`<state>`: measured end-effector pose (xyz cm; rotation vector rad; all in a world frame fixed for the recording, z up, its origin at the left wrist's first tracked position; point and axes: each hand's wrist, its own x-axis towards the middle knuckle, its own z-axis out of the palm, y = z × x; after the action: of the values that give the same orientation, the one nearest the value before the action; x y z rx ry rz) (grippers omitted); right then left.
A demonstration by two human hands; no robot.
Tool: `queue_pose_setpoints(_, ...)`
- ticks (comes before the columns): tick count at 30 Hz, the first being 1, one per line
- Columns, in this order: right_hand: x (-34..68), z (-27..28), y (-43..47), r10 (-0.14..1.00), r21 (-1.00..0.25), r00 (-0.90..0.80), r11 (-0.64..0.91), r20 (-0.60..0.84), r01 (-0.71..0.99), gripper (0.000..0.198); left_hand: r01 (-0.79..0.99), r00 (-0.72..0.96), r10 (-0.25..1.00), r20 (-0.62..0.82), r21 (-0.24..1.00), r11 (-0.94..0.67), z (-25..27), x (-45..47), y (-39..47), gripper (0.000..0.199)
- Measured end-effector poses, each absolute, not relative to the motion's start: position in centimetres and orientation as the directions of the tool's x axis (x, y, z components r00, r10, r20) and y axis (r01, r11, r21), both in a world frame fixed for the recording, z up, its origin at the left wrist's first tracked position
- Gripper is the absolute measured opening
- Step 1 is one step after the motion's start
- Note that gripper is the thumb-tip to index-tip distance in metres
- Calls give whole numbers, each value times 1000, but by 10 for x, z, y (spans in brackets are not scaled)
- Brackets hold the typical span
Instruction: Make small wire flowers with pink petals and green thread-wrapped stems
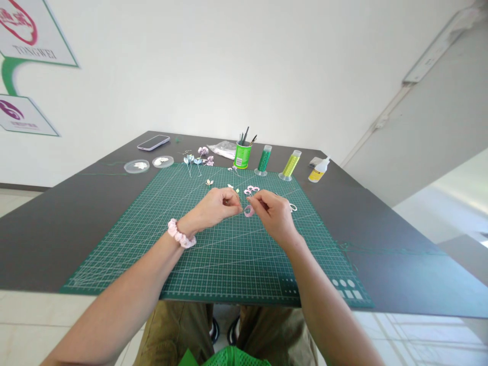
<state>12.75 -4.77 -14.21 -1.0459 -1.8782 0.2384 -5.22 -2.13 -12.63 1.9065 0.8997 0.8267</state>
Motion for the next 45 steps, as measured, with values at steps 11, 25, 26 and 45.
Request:
queue_pose_setpoints(11, 123, -139, -52, 596, -364, -229, 704, 770, 609, 31, 231, 301, 906, 296, 900, -371, -129, -50, -19, 18)
queue_pose_setpoints(25, 117, -141, -55, 617, -472, -354, 777, 703, 418, 31, 113, 100, 912, 398, 906, -407, -124, -47, -22, 16)
queue_pose_setpoints(26, 117, -141, -55, 635, -494, -371, 767, 678, 410, 31, 96, 100, 913, 395, 910, -404, -123, -47, -22, 16)
queue_pose_setpoints(45, 120, -146, -46, 842, -719, -377, 531, 387, 448, 35, -206, 278, 922, 268, 954, -215, -118, -48, -26, 18)
